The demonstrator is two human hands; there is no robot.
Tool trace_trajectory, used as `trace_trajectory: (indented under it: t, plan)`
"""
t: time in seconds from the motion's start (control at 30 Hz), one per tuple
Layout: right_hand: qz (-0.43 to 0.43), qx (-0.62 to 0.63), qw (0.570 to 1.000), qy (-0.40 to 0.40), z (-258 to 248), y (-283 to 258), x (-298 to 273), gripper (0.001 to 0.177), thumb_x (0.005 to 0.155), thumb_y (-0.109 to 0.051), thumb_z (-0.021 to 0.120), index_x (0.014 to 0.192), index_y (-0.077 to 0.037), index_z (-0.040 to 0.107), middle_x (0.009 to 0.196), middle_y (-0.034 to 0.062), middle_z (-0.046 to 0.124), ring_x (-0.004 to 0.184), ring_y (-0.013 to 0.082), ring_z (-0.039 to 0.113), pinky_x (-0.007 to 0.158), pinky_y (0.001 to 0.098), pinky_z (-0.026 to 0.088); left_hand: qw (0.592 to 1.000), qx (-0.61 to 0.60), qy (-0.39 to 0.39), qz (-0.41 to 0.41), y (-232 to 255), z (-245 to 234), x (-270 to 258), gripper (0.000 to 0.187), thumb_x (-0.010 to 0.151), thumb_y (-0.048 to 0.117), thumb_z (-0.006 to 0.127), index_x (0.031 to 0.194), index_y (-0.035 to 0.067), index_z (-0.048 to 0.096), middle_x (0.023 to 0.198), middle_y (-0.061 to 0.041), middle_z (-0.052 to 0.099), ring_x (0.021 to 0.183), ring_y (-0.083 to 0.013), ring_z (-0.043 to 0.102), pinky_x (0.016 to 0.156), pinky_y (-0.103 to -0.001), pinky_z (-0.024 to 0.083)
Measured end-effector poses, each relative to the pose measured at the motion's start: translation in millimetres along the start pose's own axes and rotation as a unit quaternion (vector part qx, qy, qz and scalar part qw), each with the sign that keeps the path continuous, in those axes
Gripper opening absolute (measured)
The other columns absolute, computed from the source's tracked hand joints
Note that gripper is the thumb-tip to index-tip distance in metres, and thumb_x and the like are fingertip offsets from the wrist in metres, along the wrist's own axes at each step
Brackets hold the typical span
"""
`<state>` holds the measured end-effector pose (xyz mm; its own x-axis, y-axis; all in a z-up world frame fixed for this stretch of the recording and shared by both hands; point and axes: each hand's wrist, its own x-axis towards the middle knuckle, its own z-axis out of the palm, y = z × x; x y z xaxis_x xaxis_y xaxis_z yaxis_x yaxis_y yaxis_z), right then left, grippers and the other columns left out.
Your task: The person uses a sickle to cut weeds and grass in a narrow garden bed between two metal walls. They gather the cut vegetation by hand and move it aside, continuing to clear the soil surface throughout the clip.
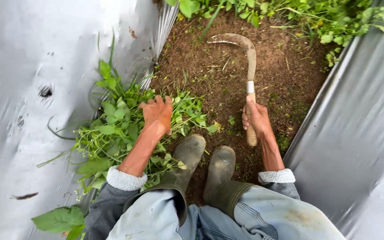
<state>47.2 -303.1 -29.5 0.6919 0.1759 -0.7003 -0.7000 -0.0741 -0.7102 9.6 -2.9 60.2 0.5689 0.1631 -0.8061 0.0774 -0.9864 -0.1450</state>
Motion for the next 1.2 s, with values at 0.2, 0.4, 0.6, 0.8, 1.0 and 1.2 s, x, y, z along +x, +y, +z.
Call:
trace_trajectory:
  t: [0.2, 0.4, 0.6, 0.8, 1.0, 1.2]
  plan:
    - [-0.115, 0.024, 0.978, 0.171, -31, -12, -18, 0.038, 0.105, -0.029, 0.065, 0.083, 0.000, 0.054, 0.058, 0.0101, 0.054, 0.043, 0.0167, 0.057, 0.041, 0.0323, 0.053, 0.996, 0.079, 0.037, 0.019, 48, -45, 21, 0.108, 0.062, 0.031, 0.098, 0.152, 0.014, 0.040, 0.150, -0.027, 0.046, 0.131, -0.0437, 0.053, 0.107, -0.069, 0.036]
    - [-0.197, 0.019, 0.928, 0.317, -45, -5, -33, 0.029, 0.103, -0.024, 0.067, 0.090, 0.000, 0.055, 0.061, 0.0078, 0.058, 0.045, 0.0139, 0.060, 0.040, 0.0285, 0.054, 0.976, 0.044, 0.110, 0.181, 110, -71, 57, 0.067, 0.084, 0.016, 0.080, 0.144, 0.010, 0.051, 0.140, -0.024, 0.059, 0.121, -0.0338, 0.065, 0.113, -0.058, 0.037]
    - [-0.234, 0.010, 0.899, 0.369, -56, -19, -32, 0.027, 0.105, -0.020, 0.063, 0.089, 0.000, 0.054, 0.052, 0.0080, 0.054, 0.040, 0.0131, 0.056, 0.038, 0.0274, 0.049, 0.899, -0.064, 0.168, 0.400, 207, -120, 80, 0.035, 0.090, 0.019, 0.072, 0.121, 0.002, 0.067, 0.130, -0.028, 0.063, 0.107, -0.0341, 0.071, 0.088, -0.047, 0.058]
    - [-0.198, 0.005, 0.886, 0.419, -56, -16, -33, 0.029, 0.102, -0.022, 0.068, 0.085, -0.003, 0.055, 0.049, 0.0097, 0.056, 0.038, 0.0154, 0.057, 0.038, 0.0292, 0.047, 0.780, -0.323, 0.249, 0.474, 304, -138, 144, 0.039, 0.091, 0.020, 0.072, 0.126, 0.005, 0.062, 0.120, -0.019, 0.066, 0.097, -0.0320, 0.074, 0.068, -0.038, 0.062]
    - [-0.109, -0.002, 0.886, 0.451, -57, -14, -38, 0.027, 0.097, -0.029, 0.066, 0.089, -0.009, 0.049, 0.062, 0.0022, 0.049, 0.045, 0.0130, 0.047, 0.039, 0.0323, 0.043, 0.727, -0.334, 0.333, 0.499, 388, -112, 239, 0.049, 0.096, 0.030, 0.068, 0.142, 0.024, 0.051, 0.128, -0.009, 0.055, 0.061, -0.0030, 0.050, 0.039, -0.013, 0.040]
    - [-0.107, 0.049, 0.885, 0.451, -63, -12, -37, 0.027, 0.098, -0.026, 0.065, 0.088, -0.008, 0.048, 0.057, 0.0043, 0.048, 0.042, 0.0144, 0.048, 0.037, 0.0329, 0.044, 0.637, -0.415, 0.343, 0.551, 401, -114, 256, 0.018, 0.085, 0.001, 0.076, 0.103, -0.001, 0.074, 0.099, -0.015, 0.074, 0.086, -0.0261, 0.075, 0.074, -0.030, 0.066]
